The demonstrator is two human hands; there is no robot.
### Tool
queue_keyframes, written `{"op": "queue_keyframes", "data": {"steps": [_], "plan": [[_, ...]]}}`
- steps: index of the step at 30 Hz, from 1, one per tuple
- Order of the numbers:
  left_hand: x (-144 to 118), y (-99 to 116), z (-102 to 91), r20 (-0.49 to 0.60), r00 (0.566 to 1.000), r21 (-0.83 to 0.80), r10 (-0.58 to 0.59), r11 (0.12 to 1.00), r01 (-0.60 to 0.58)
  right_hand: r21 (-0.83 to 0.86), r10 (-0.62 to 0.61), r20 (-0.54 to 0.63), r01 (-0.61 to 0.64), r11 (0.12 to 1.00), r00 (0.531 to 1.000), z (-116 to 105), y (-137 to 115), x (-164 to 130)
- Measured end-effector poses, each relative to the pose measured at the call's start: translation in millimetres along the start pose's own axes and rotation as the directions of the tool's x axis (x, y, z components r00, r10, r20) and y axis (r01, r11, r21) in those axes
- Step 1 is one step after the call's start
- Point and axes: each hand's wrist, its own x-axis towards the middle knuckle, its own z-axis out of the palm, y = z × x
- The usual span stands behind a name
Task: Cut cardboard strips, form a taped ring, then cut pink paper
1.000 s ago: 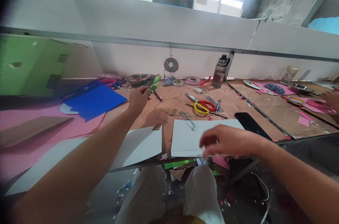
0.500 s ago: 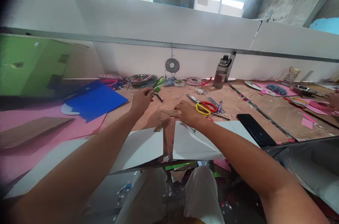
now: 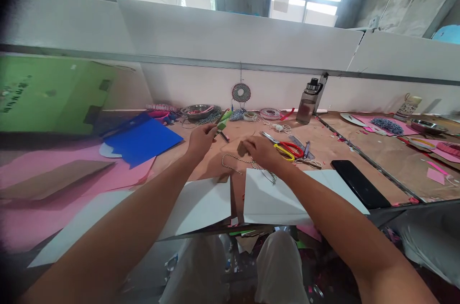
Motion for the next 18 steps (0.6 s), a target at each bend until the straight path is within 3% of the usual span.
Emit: {"op": "queue_keyframes", "data": {"steps": [1, 2, 3, 4, 5, 6, 8, 9, 11, 13, 18], "plan": [[0, 0, -0.7, 0.000, 1.000, -0.008, -0.003, 1.000, 0.003, 0.148, -0.046, 0.137, 0.026, 0.989, 0.990, -9, -6, -13], [0, 0, -1.2, -0.001, 1.000, -0.013, -0.003, 1.000, 0.003, 0.288, -0.137, 0.323, 0.041, 0.957, 0.936, -17, -12, -25], [-1, -1, -1.3, -0.001, 1.000, -0.014, -0.001, 1.000, 0.001, 0.389, -0.225, 0.493, 0.019, 0.921, 0.840, -23, -17, -36], [-1, -1, -1.1, -0.002, 1.000, -0.010, 0.003, 1.000, -0.003, 0.443, -0.293, 0.599, -0.004, 0.896, 0.745, -27, -20, -43], [-1, -1, -0.7, 0.001, 1.000, 0.003, 0.011, 1.000, -0.011, 0.448, -0.304, 0.606, 0.001, 0.894, 0.735, -29, -21, -45], [-2, -1, -0.2, 0.008, 1.000, 0.023, 0.020, 1.000, -0.021, 0.403, -0.272, 0.533, 0.042, 0.914, 0.801, -29, -20, -43], [-3, 0, 0.6, 0.026, 0.999, 0.083, 0.044, 0.996, -0.046, 0.183, -0.183, 0.244, 0.140, 0.973, 0.952, -22, -8, -25], [-4, 1, 0.6, 0.034, 0.998, 0.120, 0.059, 0.991, -0.063, 0.048, -0.148, 0.117, 0.144, 0.988, 0.982, -17, 1, -11], [-6, 4, 0.0, 0.041, 0.995, 0.196, 0.094, 0.976, -0.100, -0.186, -0.095, -0.017, 0.090, 0.978, 0.995, -6, 22, 21], [-7, 7, -1.1, 0.053, 0.990, 0.253, 0.132, 0.957, -0.141, -0.364, -0.005, -0.031, -0.007, 0.931, 0.999, 6, 42, 50], [-6, 7, -1.8, 0.088, 0.979, 0.326, 0.186, 0.923, -0.204, -0.412, 0.046, 0.047, -0.023, 0.911, 0.998, 28, 68, 89]]}}
